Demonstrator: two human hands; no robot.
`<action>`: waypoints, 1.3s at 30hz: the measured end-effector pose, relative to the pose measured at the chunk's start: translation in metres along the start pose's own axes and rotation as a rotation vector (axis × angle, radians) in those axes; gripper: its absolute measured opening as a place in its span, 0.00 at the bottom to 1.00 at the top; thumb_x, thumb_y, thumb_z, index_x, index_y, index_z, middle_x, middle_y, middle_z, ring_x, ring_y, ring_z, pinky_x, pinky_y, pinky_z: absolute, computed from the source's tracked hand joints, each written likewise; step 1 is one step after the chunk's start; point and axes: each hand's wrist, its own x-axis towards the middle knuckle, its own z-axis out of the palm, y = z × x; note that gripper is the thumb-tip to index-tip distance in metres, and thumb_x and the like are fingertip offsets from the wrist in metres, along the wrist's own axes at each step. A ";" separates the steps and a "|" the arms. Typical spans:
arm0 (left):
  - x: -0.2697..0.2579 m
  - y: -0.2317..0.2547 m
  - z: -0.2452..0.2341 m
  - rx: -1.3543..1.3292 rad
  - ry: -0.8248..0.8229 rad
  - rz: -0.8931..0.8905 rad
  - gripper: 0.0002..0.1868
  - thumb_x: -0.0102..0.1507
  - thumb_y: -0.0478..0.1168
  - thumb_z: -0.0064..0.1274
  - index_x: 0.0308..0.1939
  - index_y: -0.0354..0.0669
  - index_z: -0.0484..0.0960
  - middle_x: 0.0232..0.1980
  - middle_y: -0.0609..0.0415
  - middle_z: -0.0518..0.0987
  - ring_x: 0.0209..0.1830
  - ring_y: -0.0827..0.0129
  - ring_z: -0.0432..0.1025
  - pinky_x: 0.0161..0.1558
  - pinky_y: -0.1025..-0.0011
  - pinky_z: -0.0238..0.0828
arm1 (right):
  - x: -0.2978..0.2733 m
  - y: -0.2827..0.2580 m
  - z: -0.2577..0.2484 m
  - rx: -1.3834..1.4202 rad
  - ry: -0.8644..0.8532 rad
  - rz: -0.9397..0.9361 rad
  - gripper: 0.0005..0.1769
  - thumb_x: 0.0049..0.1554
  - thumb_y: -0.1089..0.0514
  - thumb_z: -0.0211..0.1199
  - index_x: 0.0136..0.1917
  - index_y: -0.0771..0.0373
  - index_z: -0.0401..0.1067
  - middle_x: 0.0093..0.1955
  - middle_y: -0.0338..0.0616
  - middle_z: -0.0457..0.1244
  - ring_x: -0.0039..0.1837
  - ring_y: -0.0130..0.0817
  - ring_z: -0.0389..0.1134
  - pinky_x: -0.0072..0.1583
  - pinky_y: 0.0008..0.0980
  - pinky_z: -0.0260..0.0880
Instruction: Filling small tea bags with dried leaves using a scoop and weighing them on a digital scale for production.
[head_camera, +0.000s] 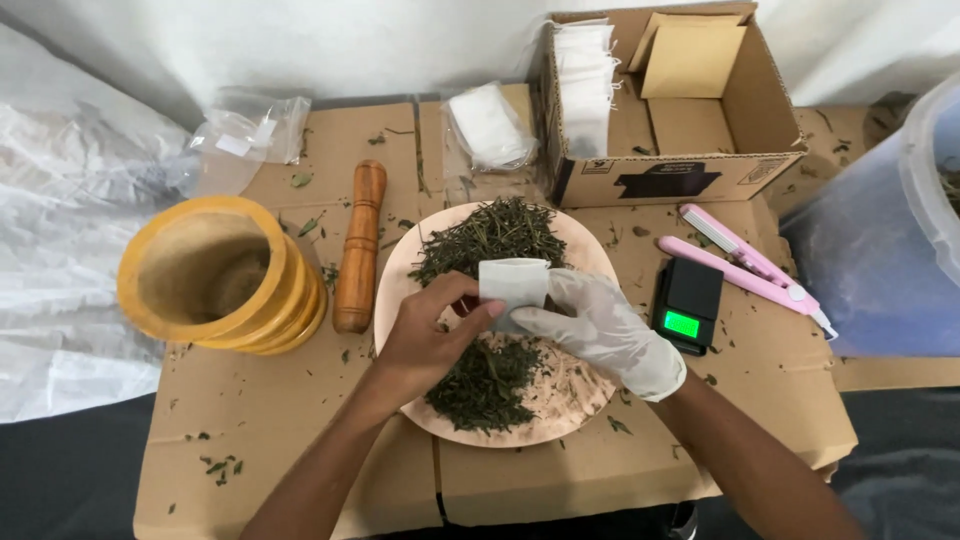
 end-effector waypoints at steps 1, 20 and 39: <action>0.000 0.001 -0.001 0.000 0.005 0.000 0.07 0.74 0.40 0.59 0.45 0.40 0.86 0.36 0.45 0.83 0.42 0.57 0.80 0.51 0.55 0.79 | 0.000 -0.005 0.002 -0.002 -0.004 -0.002 0.25 0.53 0.49 0.82 0.63 0.52 0.85 0.65 0.39 0.77 0.71 0.38 0.76 0.77 0.38 0.70; -0.003 -0.002 -0.005 0.040 -0.094 -0.130 0.12 0.75 0.46 0.57 0.51 0.40 0.85 0.42 0.42 0.81 0.49 0.52 0.78 0.56 0.49 0.77 | 0.002 0.006 -0.007 0.046 0.177 0.130 0.15 0.53 0.57 0.82 0.55 0.56 0.88 0.55 0.50 0.79 0.62 0.41 0.80 0.70 0.43 0.76; 0.000 0.001 -0.004 0.033 -0.052 0.027 0.06 0.75 0.42 0.59 0.48 0.44 0.84 0.39 0.47 0.79 0.46 0.57 0.76 0.56 0.53 0.76 | 0.000 0.003 0.002 0.157 0.157 0.051 0.09 0.52 0.56 0.85 0.41 0.63 0.88 0.37 0.44 0.77 0.42 0.29 0.78 0.48 0.32 0.81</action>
